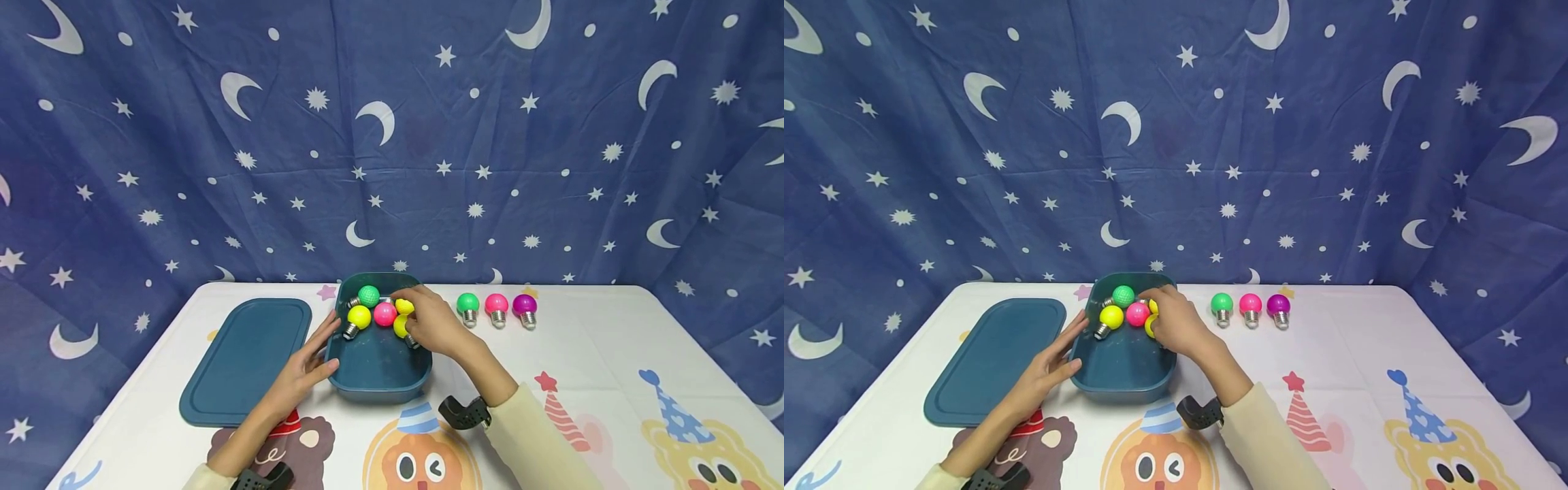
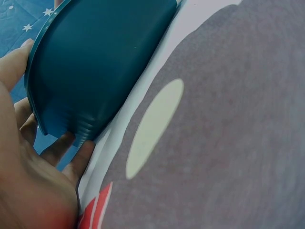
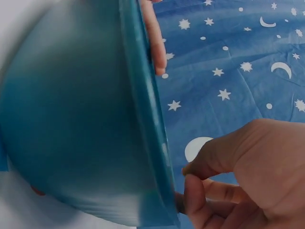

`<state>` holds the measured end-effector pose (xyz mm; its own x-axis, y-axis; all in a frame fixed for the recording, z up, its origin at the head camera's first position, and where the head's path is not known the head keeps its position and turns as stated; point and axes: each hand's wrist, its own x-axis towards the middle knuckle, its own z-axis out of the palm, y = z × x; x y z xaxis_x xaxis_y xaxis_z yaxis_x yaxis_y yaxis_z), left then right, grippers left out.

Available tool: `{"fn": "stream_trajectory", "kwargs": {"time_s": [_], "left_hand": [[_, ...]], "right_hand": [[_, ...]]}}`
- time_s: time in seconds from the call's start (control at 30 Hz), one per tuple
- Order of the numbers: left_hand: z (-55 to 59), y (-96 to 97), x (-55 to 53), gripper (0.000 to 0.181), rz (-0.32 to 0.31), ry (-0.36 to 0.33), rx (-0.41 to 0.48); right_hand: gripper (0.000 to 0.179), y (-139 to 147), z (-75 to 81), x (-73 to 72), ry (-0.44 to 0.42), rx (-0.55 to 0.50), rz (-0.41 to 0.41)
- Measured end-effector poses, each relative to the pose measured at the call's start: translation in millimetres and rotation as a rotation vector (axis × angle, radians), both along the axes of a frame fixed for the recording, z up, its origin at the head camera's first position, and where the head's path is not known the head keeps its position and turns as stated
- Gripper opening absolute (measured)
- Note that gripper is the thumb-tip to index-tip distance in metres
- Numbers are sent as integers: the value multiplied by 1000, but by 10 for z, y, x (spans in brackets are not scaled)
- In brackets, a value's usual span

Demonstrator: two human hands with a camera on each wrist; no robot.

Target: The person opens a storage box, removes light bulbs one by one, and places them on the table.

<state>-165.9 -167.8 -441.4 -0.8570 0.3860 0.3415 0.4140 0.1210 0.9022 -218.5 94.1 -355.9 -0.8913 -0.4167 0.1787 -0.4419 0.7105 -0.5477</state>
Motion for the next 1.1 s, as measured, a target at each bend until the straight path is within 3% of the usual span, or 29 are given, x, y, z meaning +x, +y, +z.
{"fn": "stream_trajectory", "kwargs": {"time_s": [0.53,0.77,0.93,1.1], "left_hand": [[2,3,-8,61,-7,10,-1],[-3,-1,-9,61,-4,9,-6],[-1,-1,-5,61,-5,9,-3],[4,1,3,62,2,16,-11]], "right_hand": [[49,4,-75,-43,13,34,29],[53,-14,-105,-33,-12,108,67],[51,-77,-126,-19,15,183,84],[49,-160,-159,-5,28,191,121]]}}
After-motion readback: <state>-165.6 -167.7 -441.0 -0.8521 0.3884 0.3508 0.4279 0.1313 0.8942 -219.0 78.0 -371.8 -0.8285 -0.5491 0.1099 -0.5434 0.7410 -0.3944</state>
